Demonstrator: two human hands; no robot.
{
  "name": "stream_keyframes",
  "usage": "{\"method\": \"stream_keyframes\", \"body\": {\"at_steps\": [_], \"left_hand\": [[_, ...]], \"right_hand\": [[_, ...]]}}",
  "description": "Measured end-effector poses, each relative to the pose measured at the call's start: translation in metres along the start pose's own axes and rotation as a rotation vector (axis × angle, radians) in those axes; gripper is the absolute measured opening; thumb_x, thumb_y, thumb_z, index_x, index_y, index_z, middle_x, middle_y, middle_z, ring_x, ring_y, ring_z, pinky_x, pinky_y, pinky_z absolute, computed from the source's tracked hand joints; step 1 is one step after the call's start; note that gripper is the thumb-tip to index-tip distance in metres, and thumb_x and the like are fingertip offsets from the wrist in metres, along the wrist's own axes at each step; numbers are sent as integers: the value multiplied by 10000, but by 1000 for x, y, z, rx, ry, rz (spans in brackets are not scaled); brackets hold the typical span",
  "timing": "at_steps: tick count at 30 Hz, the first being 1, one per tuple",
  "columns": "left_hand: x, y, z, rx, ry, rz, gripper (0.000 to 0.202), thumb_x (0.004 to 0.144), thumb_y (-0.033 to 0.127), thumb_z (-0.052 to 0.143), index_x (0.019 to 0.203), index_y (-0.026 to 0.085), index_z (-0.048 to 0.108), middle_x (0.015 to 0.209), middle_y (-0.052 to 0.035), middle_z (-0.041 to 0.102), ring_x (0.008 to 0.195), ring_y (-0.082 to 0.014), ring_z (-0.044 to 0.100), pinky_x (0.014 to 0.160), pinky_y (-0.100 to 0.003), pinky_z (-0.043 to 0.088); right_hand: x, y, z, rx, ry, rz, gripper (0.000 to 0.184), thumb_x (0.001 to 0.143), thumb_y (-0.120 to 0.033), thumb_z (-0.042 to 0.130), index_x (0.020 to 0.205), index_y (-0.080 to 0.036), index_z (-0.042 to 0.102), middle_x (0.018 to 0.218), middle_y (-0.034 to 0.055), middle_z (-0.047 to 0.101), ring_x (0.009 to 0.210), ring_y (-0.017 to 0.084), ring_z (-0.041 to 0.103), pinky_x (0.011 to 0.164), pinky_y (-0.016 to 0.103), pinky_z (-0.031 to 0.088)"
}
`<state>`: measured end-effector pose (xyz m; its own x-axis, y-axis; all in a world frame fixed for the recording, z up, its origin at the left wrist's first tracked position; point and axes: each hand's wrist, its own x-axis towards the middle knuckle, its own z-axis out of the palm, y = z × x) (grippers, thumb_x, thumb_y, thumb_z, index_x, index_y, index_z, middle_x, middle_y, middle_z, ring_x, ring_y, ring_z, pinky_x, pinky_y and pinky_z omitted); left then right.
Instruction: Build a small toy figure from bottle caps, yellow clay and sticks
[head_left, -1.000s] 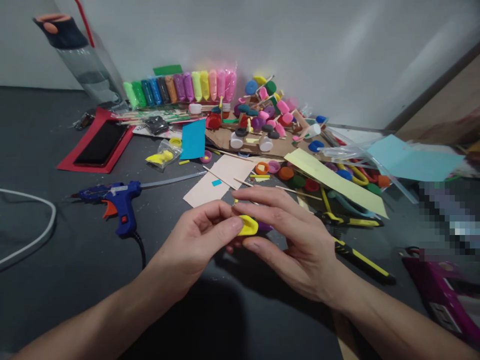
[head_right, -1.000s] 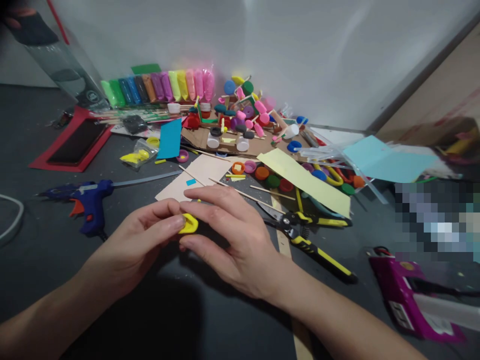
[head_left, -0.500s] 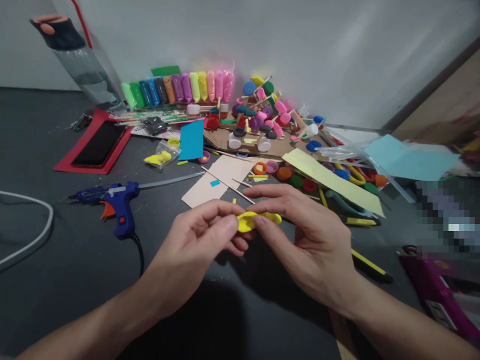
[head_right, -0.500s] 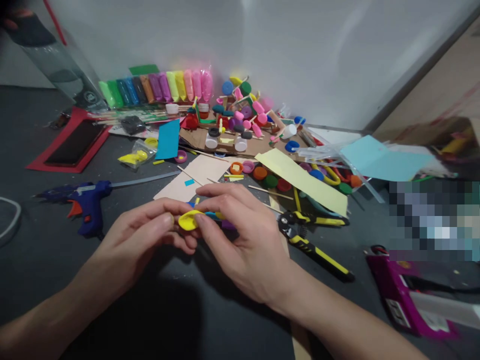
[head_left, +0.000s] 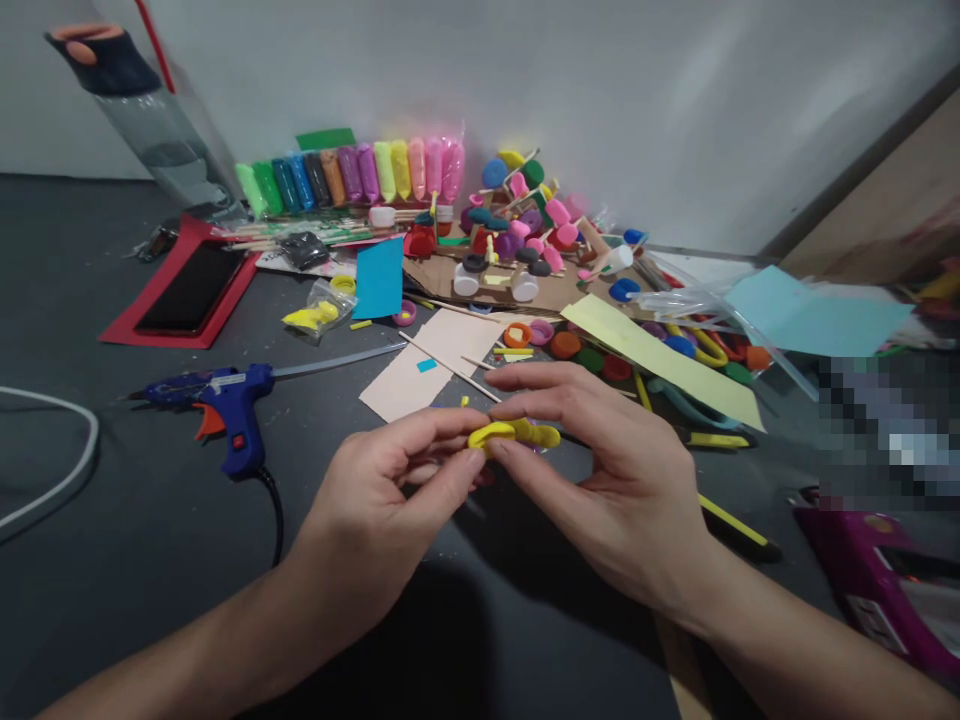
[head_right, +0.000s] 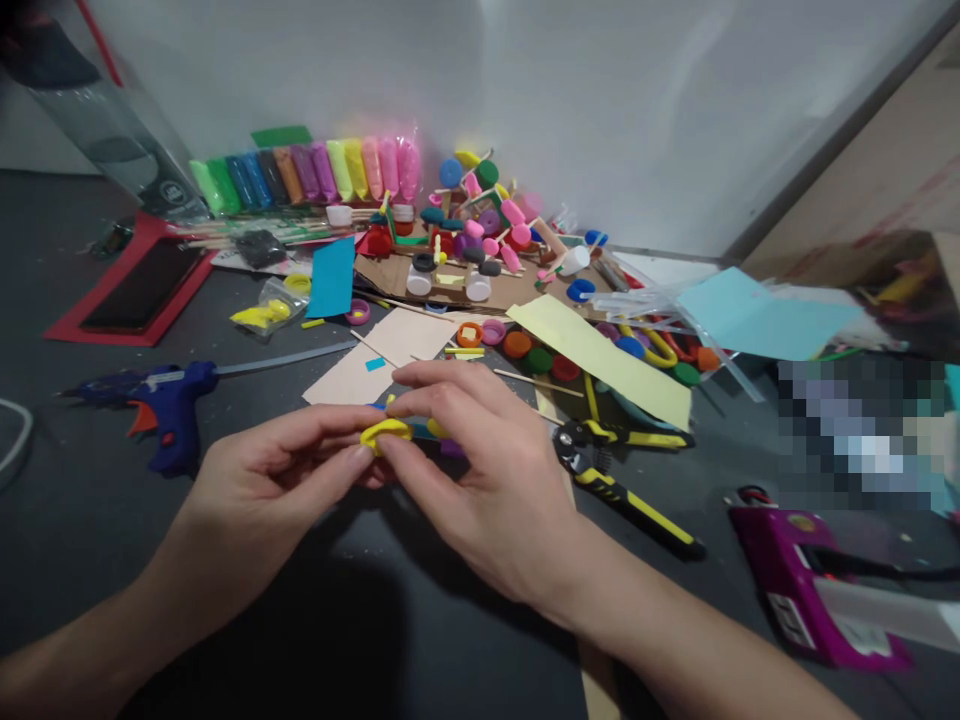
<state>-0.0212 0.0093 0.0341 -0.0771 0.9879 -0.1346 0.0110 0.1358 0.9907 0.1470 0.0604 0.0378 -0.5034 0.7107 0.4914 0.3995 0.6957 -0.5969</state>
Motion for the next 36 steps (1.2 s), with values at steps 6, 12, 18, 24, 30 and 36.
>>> {"method": "stream_keyframes", "body": {"at_steps": [6,12,18,24,30,36], "left_hand": [[-5,-9,-5,472,9,423,253,864,130,662,1101,113,749,968,-35,820,805,-93,756,775,-100,535],[-4,-12,-5,577,25,562,248,886,112,632,1110,86,734,993,-60,815,831,-106,756,811,-133,535],[-1,-9,-3,393,-2,342,216,853,94,645,1031,149,752,895,10,814,734,-59,734,702,-72,536],[0,-5,-1,21,-37,22,165,840,127,651,944,207,751,838,38,794,741,-68,737,670,-82,549],[0,-3,1,-146,-58,-124,120,819,212,741,939,218,752,851,25,763,755,-79,701,680,-114,552],[2,-3,0,-183,-45,-142,61,827,199,727,886,186,729,790,19,744,698,-84,702,670,-139,560]], "right_hand": [[-2,1,-1,-36,-11,-4,56,909,-166,669,964,-164,677,1128,97,711,1079,149,667,926,253,516],[-3,0,0,-69,-9,0,43,913,-174,667,955,-165,672,1121,93,711,1074,147,666,934,256,515],[-2,-1,-2,-14,-49,21,83,918,-187,657,997,-174,679,1151,90,709,1110,165,661,968,286,515],[4,-2,-8,30,-73,28,145,913,-211,679,1055,-185,671,1155,71,714,1086,165,671,960,270,509],[4,-2,-8,-4,-101,10,50,950,-191,612,952,-219,654,872,15,727,764,151,684,689,276,523],[4,-5,-8,16,-119,30,66,950,-211,609,966,-231,670,855,13,734,738,161,682,664,287,527]]}}
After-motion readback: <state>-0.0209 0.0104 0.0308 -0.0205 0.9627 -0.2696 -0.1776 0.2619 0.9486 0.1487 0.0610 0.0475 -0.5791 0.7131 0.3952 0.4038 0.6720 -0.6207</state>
